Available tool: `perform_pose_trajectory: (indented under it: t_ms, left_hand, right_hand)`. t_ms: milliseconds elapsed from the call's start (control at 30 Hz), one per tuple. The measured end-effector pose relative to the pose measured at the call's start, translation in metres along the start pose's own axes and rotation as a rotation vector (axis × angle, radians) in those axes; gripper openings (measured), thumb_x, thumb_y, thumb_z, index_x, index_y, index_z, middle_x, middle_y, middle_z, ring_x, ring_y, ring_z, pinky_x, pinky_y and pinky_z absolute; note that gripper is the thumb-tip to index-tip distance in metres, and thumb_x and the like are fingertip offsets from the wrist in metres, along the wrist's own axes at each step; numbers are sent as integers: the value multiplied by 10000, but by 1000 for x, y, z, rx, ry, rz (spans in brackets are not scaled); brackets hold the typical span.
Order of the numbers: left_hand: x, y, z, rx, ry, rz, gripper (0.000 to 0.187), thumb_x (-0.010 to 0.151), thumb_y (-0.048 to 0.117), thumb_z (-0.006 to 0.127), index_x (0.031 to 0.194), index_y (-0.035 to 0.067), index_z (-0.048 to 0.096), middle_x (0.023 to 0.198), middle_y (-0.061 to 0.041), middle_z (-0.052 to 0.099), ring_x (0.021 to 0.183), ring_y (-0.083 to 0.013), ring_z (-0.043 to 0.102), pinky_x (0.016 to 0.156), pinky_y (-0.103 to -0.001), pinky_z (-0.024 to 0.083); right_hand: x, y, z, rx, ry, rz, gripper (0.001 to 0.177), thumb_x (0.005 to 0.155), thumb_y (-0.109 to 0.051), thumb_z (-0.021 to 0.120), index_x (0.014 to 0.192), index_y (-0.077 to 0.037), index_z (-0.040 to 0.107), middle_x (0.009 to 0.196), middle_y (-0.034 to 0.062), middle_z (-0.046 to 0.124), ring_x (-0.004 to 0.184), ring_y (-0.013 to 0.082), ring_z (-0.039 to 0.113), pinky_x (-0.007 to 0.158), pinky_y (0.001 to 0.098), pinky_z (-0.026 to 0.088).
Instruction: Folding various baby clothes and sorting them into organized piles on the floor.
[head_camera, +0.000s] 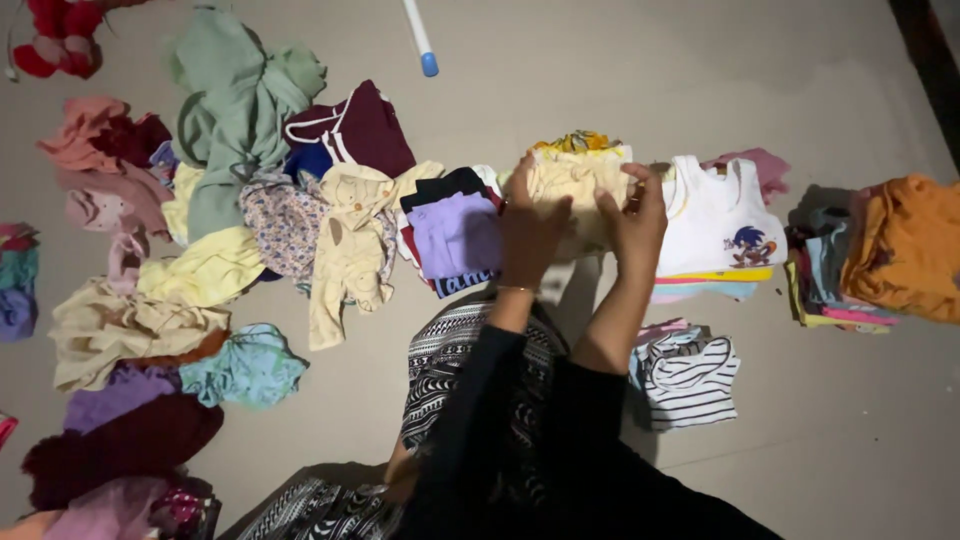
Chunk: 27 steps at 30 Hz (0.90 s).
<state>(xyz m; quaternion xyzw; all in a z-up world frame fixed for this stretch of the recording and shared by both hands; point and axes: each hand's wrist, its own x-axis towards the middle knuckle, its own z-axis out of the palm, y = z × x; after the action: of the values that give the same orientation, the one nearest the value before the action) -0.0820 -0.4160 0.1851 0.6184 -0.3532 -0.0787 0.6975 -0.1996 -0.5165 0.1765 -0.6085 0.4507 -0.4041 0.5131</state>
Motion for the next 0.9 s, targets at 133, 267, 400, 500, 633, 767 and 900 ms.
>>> perform_pose_trajectory:
  t_ms: [133, 267, 400, 500, 633, 767, 900]
  left_hand:
    - [-13, -41, 15, 363, -51, -81, 685, 831, 242, 795, 1420, 62, 496, 1226, -248, 630, 1120, -426, 630, 982, -479, 515]
    - [-18, -55, 19, 504, 22, 34, 614, 931, 371, 725, 1424, 78, 504, 1202, -242, 629, 1139, -434, 588, 976, -517, 483]
    - [-14, -44, 13, 380, 2, -34, 672, 1031, 422, 610, 1527, 22, 397, 1362, -277, 594, 1226, -432, 554, 1026, -537, 457]
    - [-6, -13, 4, 404, 104, 11, 667, 991, 368, 629, 1520, 18, 423, 1392, -280, 584, 1283, -460, 538, 1092, -539, 438]
    - [-9, -12, -24, 527, 6, -226, 716, 972, 378, 622, 1561, 25, 420, 1262, -244, 627, 1217, -445, 571, 1061, -524, 446]
    - [-13, -26, -102, 546, 170, 121, 533, 970, 276, 683, 1407, 27, 504, 1372, -195, 600, 1288, -390, 558, 1135, -476, 447]
    - [-42, -33, -232, 630, 304, 54, 395, 944, 67, 579, 1335, 92, 628, 1351, -164, 612, 1258, -325, 619, 1122, -419, 517]
  right_hand:
    - [16, 37, 10, -408, 176, -269, 507, 741, -81, 888, 1186, -126, 648, 984, 73, 605, 890, 204, 591, 739, 329, 522]
    - [26, 61, 12, -428, 208, -321, 440, 824, -88, 855, 1220, -132, 669, 1054, 63, 655, 937, 213, 606, 788, 343, 507]
    - [20, 50, 12, -284, 168, -318, 389, 939, -132, 833, 1296, -135, 680, 1179, 69, 691, 1081, 210, 646, 879, 336, 526]
    - [15, 35, 10, -339, 180, -425, 491, 907, -133, 853, 1335, -73, 621, 1206, 111, 646, 1099, 252, 620, 973, 372, 519]
    - [-19, -34, 31, -397, 176, -570, 477, 935, -119, 879, 1335, -46, 630, 1254, 126, 644, 1169, 287, 599, 1056, 413, 482]
    - [-58, -87, 89, -107, 108, -632, 343, 997, -109, 827, 1270, -37, 633, 1278, 108, 620, 1195, 260, 608, 1067, 395, 518]
    - [-104, -67, 187, -87, -192, -704, 263, 987, -117, 774, 1194, -20, 642, 1149, 91, 654, 1005, 193, 622, 872, 333, 546]
